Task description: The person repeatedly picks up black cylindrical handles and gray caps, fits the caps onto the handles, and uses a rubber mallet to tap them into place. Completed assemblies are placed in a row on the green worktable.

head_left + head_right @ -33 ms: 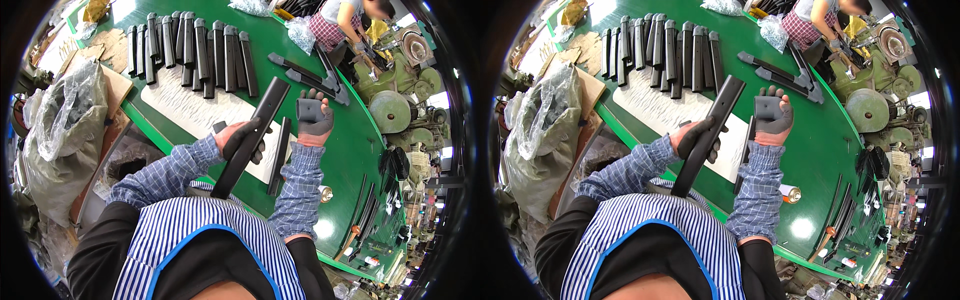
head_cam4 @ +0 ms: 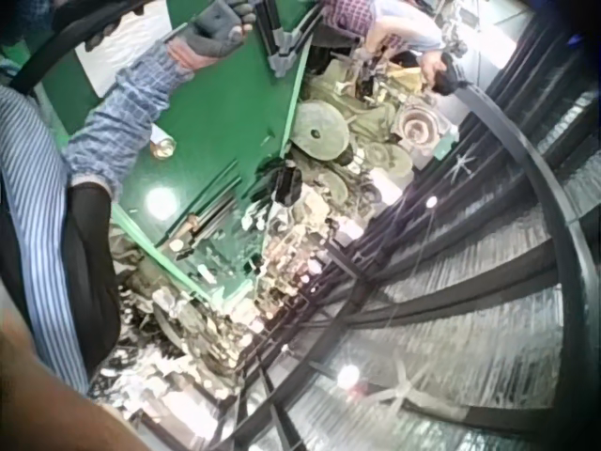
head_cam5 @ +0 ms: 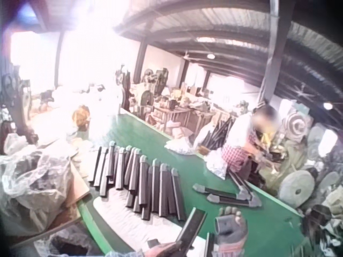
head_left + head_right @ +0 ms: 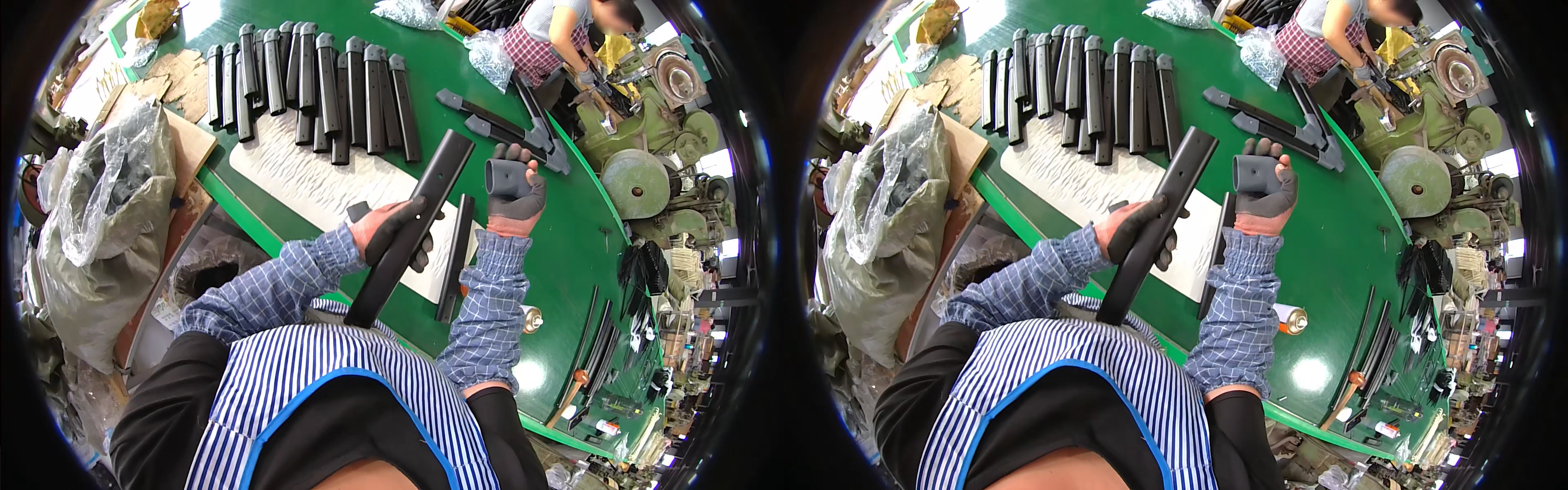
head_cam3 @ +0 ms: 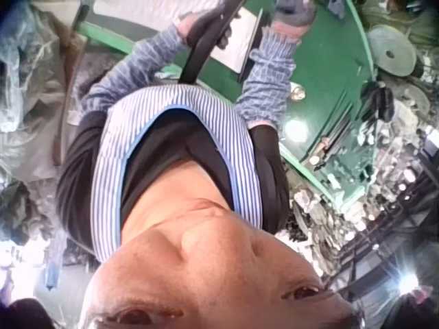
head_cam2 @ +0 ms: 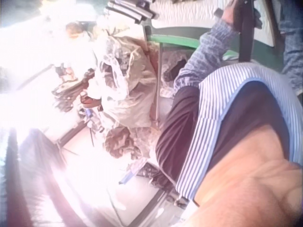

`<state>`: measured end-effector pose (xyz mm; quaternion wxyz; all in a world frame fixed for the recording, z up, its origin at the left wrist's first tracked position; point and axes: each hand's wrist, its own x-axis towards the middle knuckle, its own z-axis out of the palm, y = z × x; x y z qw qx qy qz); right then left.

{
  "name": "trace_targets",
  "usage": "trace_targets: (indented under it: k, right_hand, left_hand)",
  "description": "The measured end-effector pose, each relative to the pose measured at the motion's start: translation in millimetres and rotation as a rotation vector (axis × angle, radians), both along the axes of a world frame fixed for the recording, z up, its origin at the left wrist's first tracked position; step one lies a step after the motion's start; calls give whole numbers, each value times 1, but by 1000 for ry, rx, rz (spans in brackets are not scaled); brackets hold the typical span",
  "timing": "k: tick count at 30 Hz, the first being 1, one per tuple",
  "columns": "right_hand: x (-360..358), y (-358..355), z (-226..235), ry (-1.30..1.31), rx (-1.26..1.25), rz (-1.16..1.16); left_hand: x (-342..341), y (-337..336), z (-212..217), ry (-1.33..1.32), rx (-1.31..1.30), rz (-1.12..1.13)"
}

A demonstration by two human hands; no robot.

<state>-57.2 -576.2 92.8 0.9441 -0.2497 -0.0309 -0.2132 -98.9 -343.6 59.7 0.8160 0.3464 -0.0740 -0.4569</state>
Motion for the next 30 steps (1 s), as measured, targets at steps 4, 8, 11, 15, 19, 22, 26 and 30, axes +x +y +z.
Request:
trace_targets:
  k: [4,8,11,15,19,22,26,30]
  right_hand:
    - [29,-4,8,27,-24,64]
    - [40,7,10,-78,-73,49]
    - [44,8,15,-23,-100,105]
    - [52,-3,22,144,-169,338]
    - [56,-5,17,263,-117,527]
    - [48,5,4,238,-129,377]
    - [29,20,-7,216,-248,278]
    - [26,36,-5,271,-230,194]
  left_hand:
    - [-1,-8,4,-2,55,-7]
    - [2,-15,4,78,31,-49]
    - [1,-16,4,24,65,-34]
    - [-5,-14,5,-23,141,-77]
    - [-9,-14,0,-5,154,-114]
    - [-14,-11,-4,118,116,-59]
    - [-21,-3,-3,158,194,-123]
    - [-24,3,-1,150,244,-79]
